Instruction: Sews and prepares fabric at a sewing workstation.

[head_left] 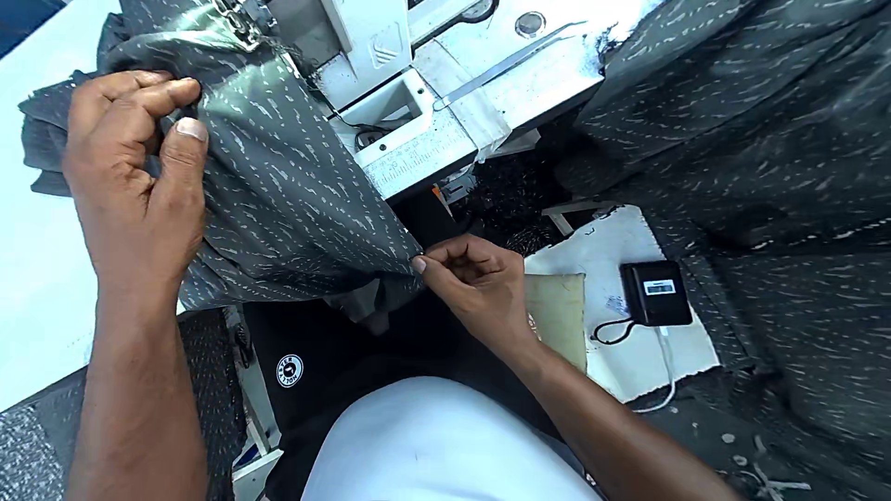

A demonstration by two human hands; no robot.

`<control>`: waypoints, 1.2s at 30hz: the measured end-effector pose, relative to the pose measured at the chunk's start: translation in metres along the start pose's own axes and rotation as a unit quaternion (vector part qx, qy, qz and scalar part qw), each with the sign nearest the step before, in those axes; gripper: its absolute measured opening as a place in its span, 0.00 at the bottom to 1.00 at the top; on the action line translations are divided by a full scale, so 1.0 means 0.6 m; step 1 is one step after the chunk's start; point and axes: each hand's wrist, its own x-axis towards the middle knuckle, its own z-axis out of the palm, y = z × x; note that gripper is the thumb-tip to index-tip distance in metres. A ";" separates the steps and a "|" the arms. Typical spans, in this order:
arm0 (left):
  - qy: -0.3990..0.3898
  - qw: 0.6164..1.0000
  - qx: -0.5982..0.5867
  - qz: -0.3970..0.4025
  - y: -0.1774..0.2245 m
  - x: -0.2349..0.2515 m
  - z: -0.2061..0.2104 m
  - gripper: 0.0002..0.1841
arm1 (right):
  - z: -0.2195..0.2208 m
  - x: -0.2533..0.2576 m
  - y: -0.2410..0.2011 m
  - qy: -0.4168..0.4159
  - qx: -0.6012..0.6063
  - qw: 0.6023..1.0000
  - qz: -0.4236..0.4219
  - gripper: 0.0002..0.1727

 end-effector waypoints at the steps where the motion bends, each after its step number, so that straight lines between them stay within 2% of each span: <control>1: 0.001 1.000 0.000 0.002 -0.002 0.000 0.000 0.20 | -0.001 0.001 0.001 -0.002 0.000 1.000 0.003 0.01; 7: 0.004 1.000 0.027 0.015 0.000 -0.002 0.005 0.21 | -0.002 0.005 0.004 0.000 -0.011 1.000 0.027 0.04; 10: 0.055 0.994 0.086 0.031 0.026 -0.007 0.006 0.21 | -0.006 0.022 0.008 -0.061 -0.044 0.995 0.059 0.12; 13: 0.086 0.990 0.101 0.047 0.047 -0.013 0.009 0.18 | -0.021 0.037 0.004 -0.135 -0.011 0.987 0.084 0.07; 19: 0.025 0.997 0.077 0.008 0.050 -0.011 0.010 0.22 | -0.039 0.036 0.006 -0.195 0.079 0.977 -0.030 0.12; 36: -0.003 0.999 0.043 0.018 0.025 0.012 0.019 0.23 | -0.004 0.032 -0.006 -0.228 0.073 0.970 -0.050 0.09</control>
